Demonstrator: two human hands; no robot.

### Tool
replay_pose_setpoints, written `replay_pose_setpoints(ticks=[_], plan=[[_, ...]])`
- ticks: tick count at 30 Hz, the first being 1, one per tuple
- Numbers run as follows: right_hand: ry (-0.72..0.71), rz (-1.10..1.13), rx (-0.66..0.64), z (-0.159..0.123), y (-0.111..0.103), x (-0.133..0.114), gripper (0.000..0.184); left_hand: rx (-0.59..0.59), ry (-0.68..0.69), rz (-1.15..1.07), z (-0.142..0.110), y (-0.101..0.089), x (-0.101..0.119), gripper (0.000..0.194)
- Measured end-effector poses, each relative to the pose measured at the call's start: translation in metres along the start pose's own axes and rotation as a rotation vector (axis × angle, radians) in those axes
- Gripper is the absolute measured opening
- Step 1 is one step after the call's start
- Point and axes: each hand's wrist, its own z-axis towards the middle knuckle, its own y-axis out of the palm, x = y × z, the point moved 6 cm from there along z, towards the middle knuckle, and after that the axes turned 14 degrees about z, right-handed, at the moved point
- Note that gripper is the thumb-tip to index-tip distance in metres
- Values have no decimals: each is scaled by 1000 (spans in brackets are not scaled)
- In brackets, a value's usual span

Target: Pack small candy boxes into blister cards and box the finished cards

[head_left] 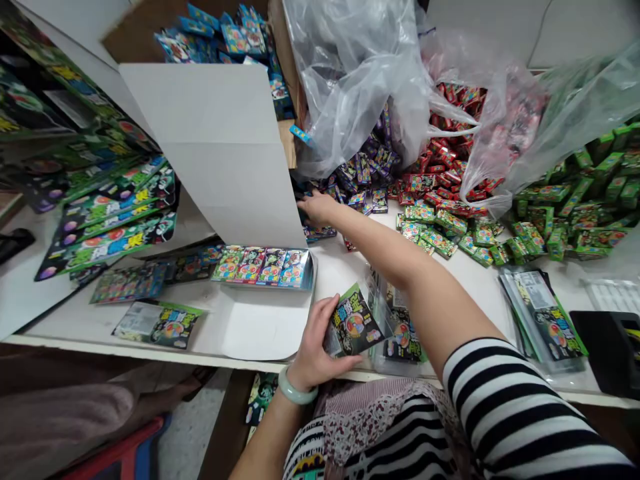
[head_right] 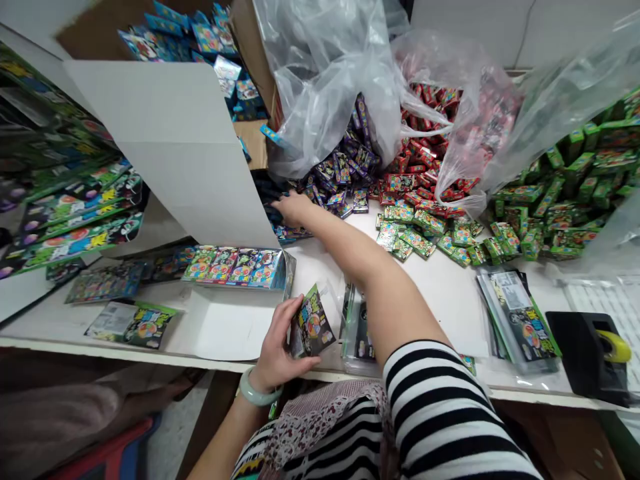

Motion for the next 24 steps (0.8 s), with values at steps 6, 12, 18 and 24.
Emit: replay_pose_setpoints(ticks=[6, 12, 18, 24], plan=[[-183, -12, 60, -93, -22, 42, 40, 13, 11, -12, -1, 1, -6, 95], [-157, 240, 344, -199, -56, 64, 32, -27, 37, 39, 6, 7, -2, 94], [-14, 671, 724, -317, -61, 72, 46, -62, 79, 108, 12, 7, 5, 89], [438, 820, 770, -404, -25, 130, 37, -68, 122, 137, 16, 19, 8, 89]])
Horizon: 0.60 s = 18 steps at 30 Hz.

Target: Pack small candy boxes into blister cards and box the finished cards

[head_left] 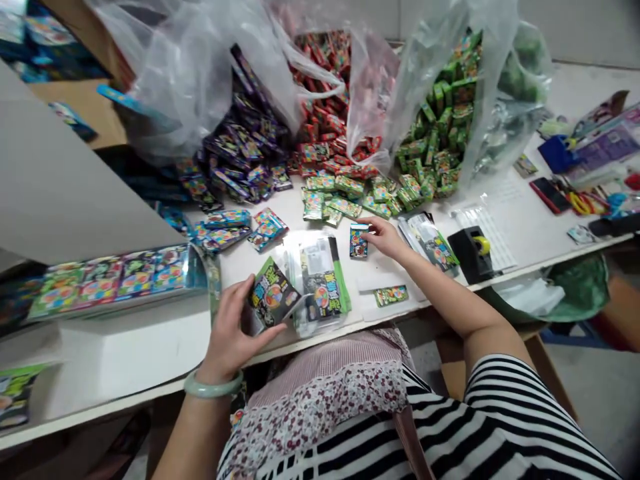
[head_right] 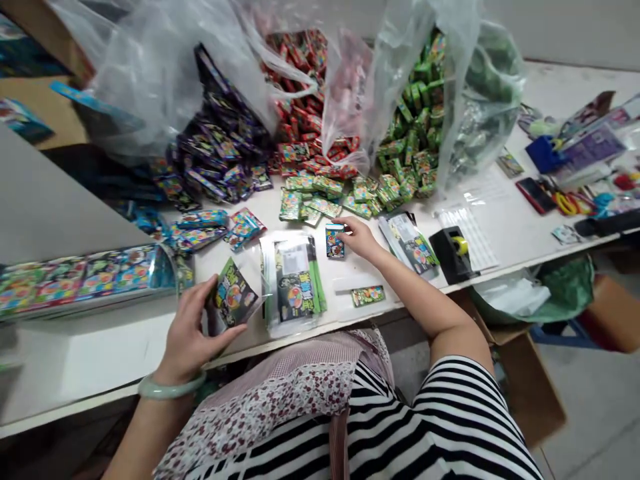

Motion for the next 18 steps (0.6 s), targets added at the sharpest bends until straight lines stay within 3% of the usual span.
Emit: replay_pose_setpoints(ticks=[3, 7, 11, 14, 18], plan=[[228, 12, 73, -2, -13, 32, 26, -13, 12, 0, 3, 5, 7, 90], [312, 63, 56, 0, -9, 42, 12, -30, 13, 24, 7, 7, 13, 90], [367, 111, 40, 0, -5, 37, 12, -58, -11, 69, 11, 16, 4, 90], [384, 180, 36, -3, -6, 29, 12, -147, -76, 91, 12, 34, -12, 92], [256, 342, 64, -10, -10, -2, 17, -328, -148, 86, 11, 53, -23, 94]])
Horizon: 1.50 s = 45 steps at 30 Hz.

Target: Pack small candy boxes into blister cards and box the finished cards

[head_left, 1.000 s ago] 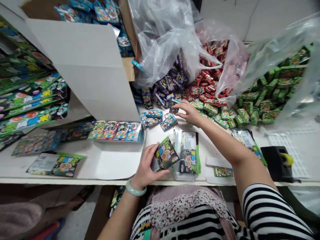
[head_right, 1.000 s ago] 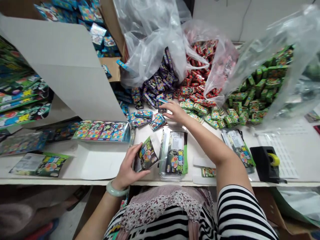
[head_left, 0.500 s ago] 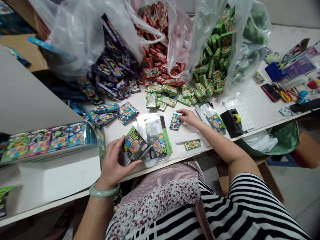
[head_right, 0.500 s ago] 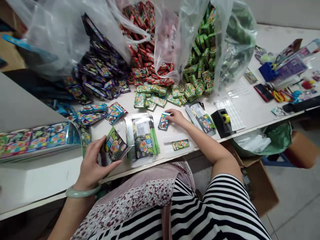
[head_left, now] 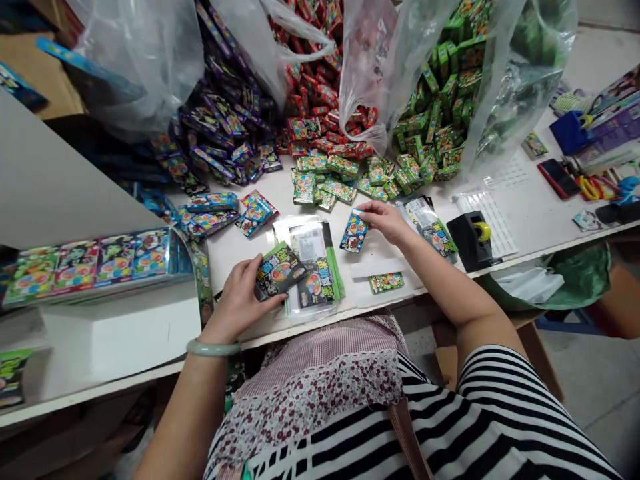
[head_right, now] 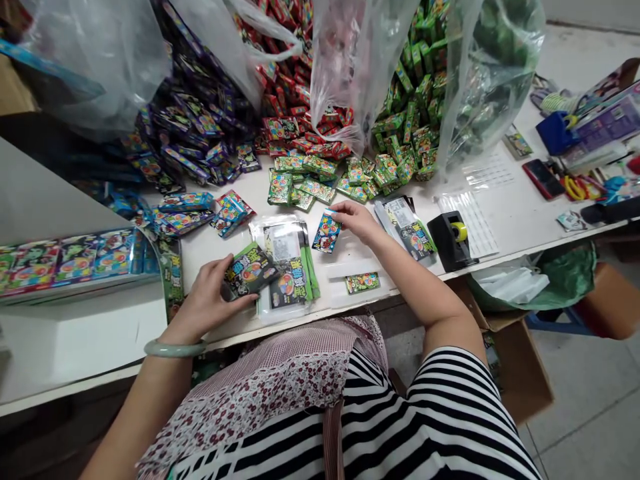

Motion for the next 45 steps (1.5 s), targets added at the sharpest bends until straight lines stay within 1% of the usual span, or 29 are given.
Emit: replay_pose_setpoints(ticks=[1, 3, 4, 5, 6, 7, 8, 10, 13, 15, 20, 22, 24, 26, 28, 30, 32, 36, 38, 41, 45], plan=[[-35, 21, -26, -6, 6, -8, 20, 2, -8, -18, 1, -2, 4, 94], [-72, 32, -114, -20, 24, -22, 26, 79, -31, -105, 3, -13, 22, 89], [-78, 26, -167, -28, 37, -27, 29, 127, -45, -188, 5, -20, 34, 82], [-79, 17, -221, -36, 51, -30, 31, 143, -56, -306, 7, -24, 48, 70], [-76, 10, -271, -43, 64, -32, 32, 85, -48, -472, 9, -24, 63, 61], [-72, 10, -312, -50, 77, -32, 33, -27, -25, -654, 12, -19, 80, 58], [-67, 15, -343, -55, 88, -32, 33, -120, -39, -793, 14, -15, 92, 55], [-42, 23, -377, -60, 103, -28, 32, -195, -97, -927, 16, -9, 105, 46], [26, 14, -394, -60, 112, -20, 29, -209, -126, -980, 12, -7, 107, 37], [56, 6, -402, -59, 113, -16, 28, -213, -126, -1011, 8, -7, 105, 37], [-16, -62, -423, -61, 115, -19, 23, -189, -158, -1064, 3, -8, 101, 37], [-18, -101, -442, -64, 114, -20, 19, -185, -169, -1079, 3, -7, 100, 37], [-26, -138, -449, -68, 112, -20, 19, -182, -186, -1098, 4, -5, 98, 37], [-118, -208, -459, -74, 111, -23, 20, -170, -204, -1118, 3, -3, 96, 37], [-293, -348, -489, -84, 112, -26, 24, -156, -220, -1140, 3, -2, 95, 38], [-464, -521, -524, -95, 115, -26, 37, -159, -234, -1159, 1, 0, 97, 38], [-570, -669, -535, -104, 118, -22, 53, -161, -250, -1160, 0, 2, 99, 38], [-644, -860, -541, -114, 122, -15, 82, -121, -273, -1123, 2, 1, 99, 38], [-666, -920, -550, -116, 126, -15, 90, -113, -266, -1101, 3, -1, 98, 38], [-704, -967, -558, -116, 129, -16, 83, -118, -256, -1079, 3, -4, 96, 36], [-716, -963, -551, -110, 127, -16, 74, -152, -207, -1136, 1, -8, 94, 40]])
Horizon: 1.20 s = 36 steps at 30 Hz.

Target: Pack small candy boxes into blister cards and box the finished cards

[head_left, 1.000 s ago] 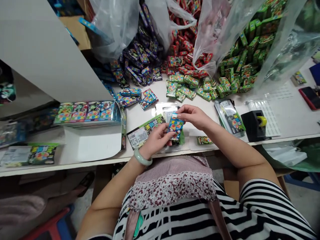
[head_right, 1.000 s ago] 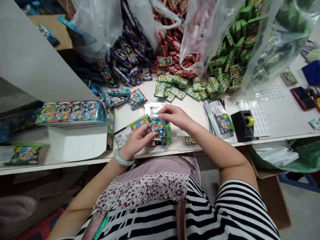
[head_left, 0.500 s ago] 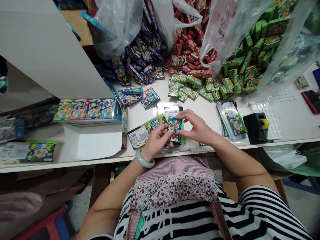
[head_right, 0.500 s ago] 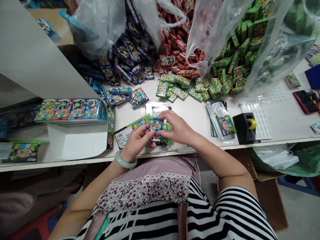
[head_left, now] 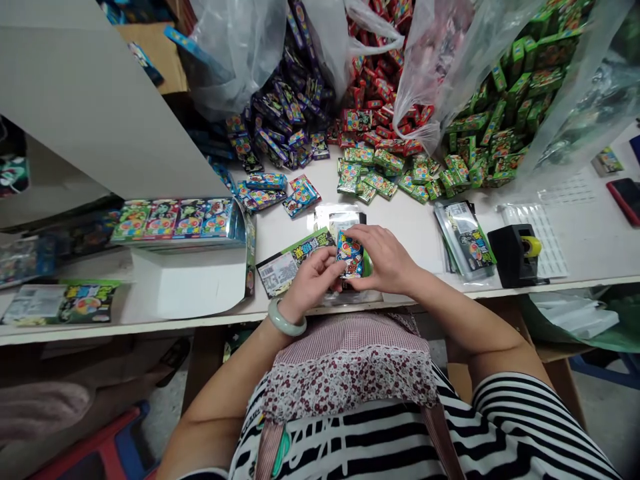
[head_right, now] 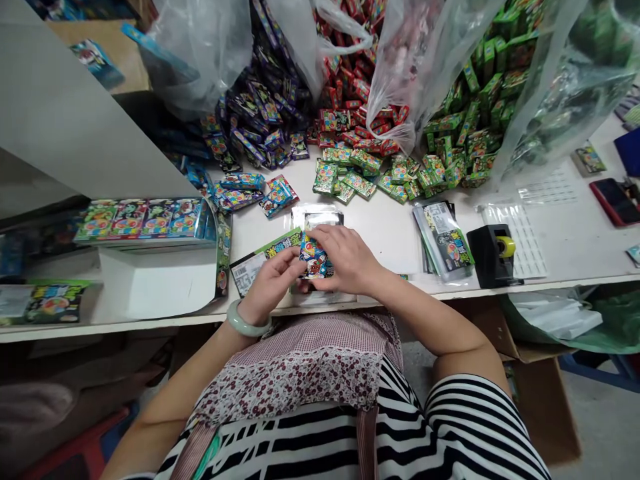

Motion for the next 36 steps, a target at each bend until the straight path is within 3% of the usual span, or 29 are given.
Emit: replay_pose_setpoints(ticks=[3, 8, 11, 13, 16, 19, 21, 23, 27, 33, 36], plan=[[-14, -12, 35, -1, 0, 1, 70, -30, 17, -26, 0, -1, 0, 45], [-27, -75, 55, -2, 8, -2, 67, 9, 13, 3, 2, 1, -5, 35], [-36, -49, 32, -5, 4, 4, 74, -68, 78, 83, -4, -3, -4, 40], [-41, -30, 50, -9, -8, 13, 77, -65, 169, 253, -9, -19, -3, 53], [-31, -35, 119, -16, -31, 28, 79, 89, 269, 743, -12, -55, -7, 85], [-42, -26, 44, -14, -31, 35, 82, 101, 196, 1172, -6, -75, -29, 111], [-42, -35, -20, -6, -22, 36, 82, 87, 153, 1292, -1, -79, -40, 110], [-36, -67, -13, 5, -14, 35, 81, 126, 177, 1334, 1, -78, -41, 100], [-51, -144, -10, 25, -6, 24, 80, 199, 334, 1297, -9, -74, -23, 87], [-59, -244, -251, 22, -3, 11, 73, 214, 432, 1255, -22, -79, -9, 86], [-80, -220, -346, 15, -3, 10, 72, 155, 480, 1242, -20, -77, -10, 88]])
